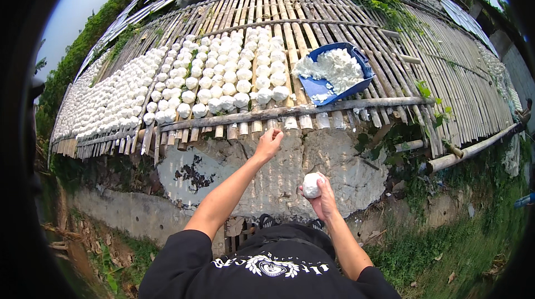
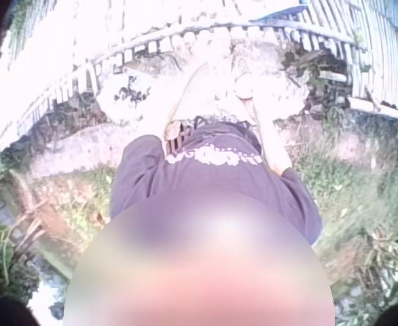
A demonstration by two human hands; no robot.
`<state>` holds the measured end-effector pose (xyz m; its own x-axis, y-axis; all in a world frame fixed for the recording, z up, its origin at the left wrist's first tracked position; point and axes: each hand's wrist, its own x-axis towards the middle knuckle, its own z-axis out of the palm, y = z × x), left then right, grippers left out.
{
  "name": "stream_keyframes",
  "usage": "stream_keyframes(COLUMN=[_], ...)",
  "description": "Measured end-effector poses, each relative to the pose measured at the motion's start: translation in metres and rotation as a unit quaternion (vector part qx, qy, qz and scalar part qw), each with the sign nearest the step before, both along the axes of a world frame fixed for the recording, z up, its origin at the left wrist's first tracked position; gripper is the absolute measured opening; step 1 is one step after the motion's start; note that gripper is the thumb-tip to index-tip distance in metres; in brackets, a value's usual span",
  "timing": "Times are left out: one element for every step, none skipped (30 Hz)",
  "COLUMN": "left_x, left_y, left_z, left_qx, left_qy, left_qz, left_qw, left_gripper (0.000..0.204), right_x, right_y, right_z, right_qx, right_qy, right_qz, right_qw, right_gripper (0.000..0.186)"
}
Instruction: The person repeatedly scoops a white dough-like material from a blue tray, rolls it into a ball between both hands, and places the finished ball onto a bamboo rack. The process is repeated continuously, adding to a large collection of identical white balls already arranged on the rack.
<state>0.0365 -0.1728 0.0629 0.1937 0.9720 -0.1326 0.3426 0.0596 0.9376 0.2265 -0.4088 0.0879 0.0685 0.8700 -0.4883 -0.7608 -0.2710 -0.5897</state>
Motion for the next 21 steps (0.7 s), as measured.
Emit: stream_keyframes(left_x=[-0.004,-0.009,-0.013,-0.016,-0.016,-0.015,-0.014,-0.012,-0.009,-0.007,-0.005,-0.003,-0.001,-0.001,0.0,0.001,0.001,0.001,0.002,0.002,0.002], left_y=[0.033,0.064,0.09,0.117,0.137,0.154,0.165,0.174,0.178,0.179,0.18,0.179,0.178,0.178,0.178,0.179,0.179,0.18,0.181,0.181,0.181], left_z=[-0.009,-0.018,-0.026,-0.032,-0.038,-0.043,-0.047,-0.052,-0.056,-0.059,-0.062,-0.065,-0.067,-0.068,-0.069,-0.069,-0.07,-0.069,-0.069,-0.068,-0.068], left_qx=[0.082,0.159,0.208,0.229,0.265,0.314,0.348,0.355,0.362,0.351,0.361,0.374,0.361,0.357,0.353,0.348,0.344,0.333,0.333,0.337,0.324], left_qy=[0.075,0.145,0.156,0.179,0.2,0.216,0.198,0.19,0.201,0.215,0.227,0.239,0.255,0.271,0.288,0.307,0.31,0.318,0.324,0.327,0.335], left_qz=[-0.052,-0.098,-0.121,-0.15,-0.15,-0.151,-0.15,-0.149,-0.132,-0.114,-0.096,-0.084,-0.067,-0.047,-0.051,-0.043,-0.038,-0.041,-0.041,-0.046,-0.052], left_qw=[0.992,0.972,0.958,0.945,0.931,0.912,0.904,0.903,0.901,0.904,0.9,0.892,0.895,0.893,0.889,0.885,0.885,0.887,0.884,0.882,0.883], left_gripper=[0.032,0.03,0.027,0.024,0.023,0.023,0.024,0.026,0.027,0.029,0.03,0.032,0.032,0.033,0.032,0.031,0.03,0.028,0.027,0.025,0.025], right_x=[0.001,0.003,0.004,0.006,0.008,0.01,0.012,0.015,0.018,0.021,0.027,0.032,0.034,0.039,0.042,0.046,0.047,0.049,0.047,0.045,0.044], right_y=[-0.008,-0.013,-0.016,-0.016,-0.013,-0.004,0.009,0.031,0.056,0.083,0.119,0.161,0.209,0.263,0.32,0.38,0.443,0.507,0.57,0.632,0.689], right_z=[-0.007,-0.012,-0.014,-0.014,-0.012,-0.009,-0.005,-0.002,0.002,0.006,0.008,0.009,0.007,0.005,0.002,0.0,-0.004,-0.007,-0.01,-0.012,-0.012], right_qx=[-0.003,-0.03,-0.035,-0.058,-0.058,-0.069,-0.074,-0.068,-0.065,-0.064,-0.058,-0.029,-0.009,0.019,0.046,0.07,0.085,0.111,0.121,0.106,0.109], right_qy=[0.026,0.044,0.048,0.046,0.034,0.018,0.022,0.016,0.011,0.007,-0.009,-0.037,-0.066,-0.082,-0.09,-0.094,-0.116,-0.118,-0.15,-0.181,-0.206], right_qz=[-0.015,-0.04,-0.034,-0.035,-0.025,-0.019,-0.02,-0.016,-0.01,-0.002,0.012,0.031,0.03,0.035,0.04,0.048,0.048,0.047,0.043,0.029,0.043], right_qw=[1.0,0.998,0.998,0.997,0.997,0.997,0.997,0.997,0.998,0.998,0.998,0.998,0.997,0.996,0.994,0.992,0.988,0.986,0.98,0.977,0.972], right_gripper=[0.061,0.061,0.063,0.065,0.065,0.065,0.067,0.067,0.068,0.068,0.07,0.071,0.072,0.071,0.07,0.068,0.065,0.062,0.059,0.058,0.059])
